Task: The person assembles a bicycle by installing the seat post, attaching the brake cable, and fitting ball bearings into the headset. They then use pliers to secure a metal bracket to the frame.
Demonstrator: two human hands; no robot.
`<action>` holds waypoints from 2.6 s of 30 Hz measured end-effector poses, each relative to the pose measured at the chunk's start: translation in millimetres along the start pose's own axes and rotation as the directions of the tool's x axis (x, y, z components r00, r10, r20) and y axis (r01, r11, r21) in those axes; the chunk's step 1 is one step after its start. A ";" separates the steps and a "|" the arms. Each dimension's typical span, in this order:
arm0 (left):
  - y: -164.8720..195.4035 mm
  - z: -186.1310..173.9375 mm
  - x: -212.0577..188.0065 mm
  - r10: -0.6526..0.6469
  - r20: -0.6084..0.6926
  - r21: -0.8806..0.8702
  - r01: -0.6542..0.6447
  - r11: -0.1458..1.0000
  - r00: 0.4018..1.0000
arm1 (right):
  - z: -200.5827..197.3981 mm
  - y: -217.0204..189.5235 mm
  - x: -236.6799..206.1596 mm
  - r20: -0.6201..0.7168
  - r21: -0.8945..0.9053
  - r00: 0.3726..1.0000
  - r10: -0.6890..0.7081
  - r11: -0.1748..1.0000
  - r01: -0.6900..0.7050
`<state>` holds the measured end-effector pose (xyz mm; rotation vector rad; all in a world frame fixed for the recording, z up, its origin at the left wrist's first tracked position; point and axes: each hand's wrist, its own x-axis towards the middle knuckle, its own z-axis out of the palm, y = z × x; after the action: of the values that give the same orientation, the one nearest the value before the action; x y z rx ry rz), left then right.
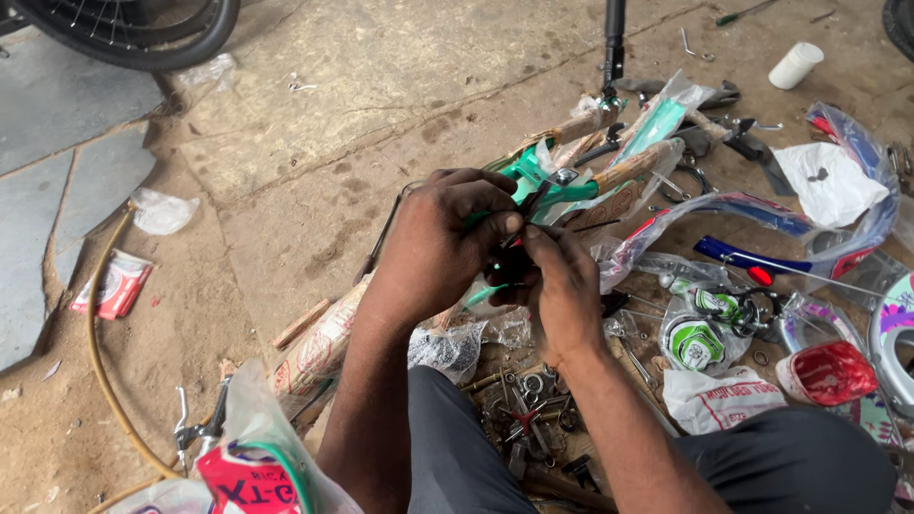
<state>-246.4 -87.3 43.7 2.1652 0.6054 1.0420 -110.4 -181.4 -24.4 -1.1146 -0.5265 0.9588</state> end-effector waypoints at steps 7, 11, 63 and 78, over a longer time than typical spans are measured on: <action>0.0 0.2 2.1 0.000 0.001 0.022 0.000 1.000 1.000 | -2.8 2.8 12.0 0.246 -0.517 0.780 -0.575 0.603 0.608; -0.3 2.8 1.0 0.014 -0.009 0.024 -0.014 1.000 1.000 | -7.4 4.3 12.8 0.602 -0.649 0.353 -0.717 -0.182 0.738; 0.5 4.1 3.7 -0.032 0.008 0.024 0.032 0.999 0.999 | -15.8 7.4 22.7 0.141 -0.247 0.944 -0.298 0.913 0.325; 0.7 6.1 2.2 -0.043 0.011 0.037 0.043 0.998 0.999 | -8.7 -2.5 9.0 0.067 -0.139 0.988 -0.139 0.979 0.148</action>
<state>-240.2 -88.5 42.5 2.1789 0.6679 1.0026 -98.1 -178.5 -26.3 -1.1632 -0.7224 0.8390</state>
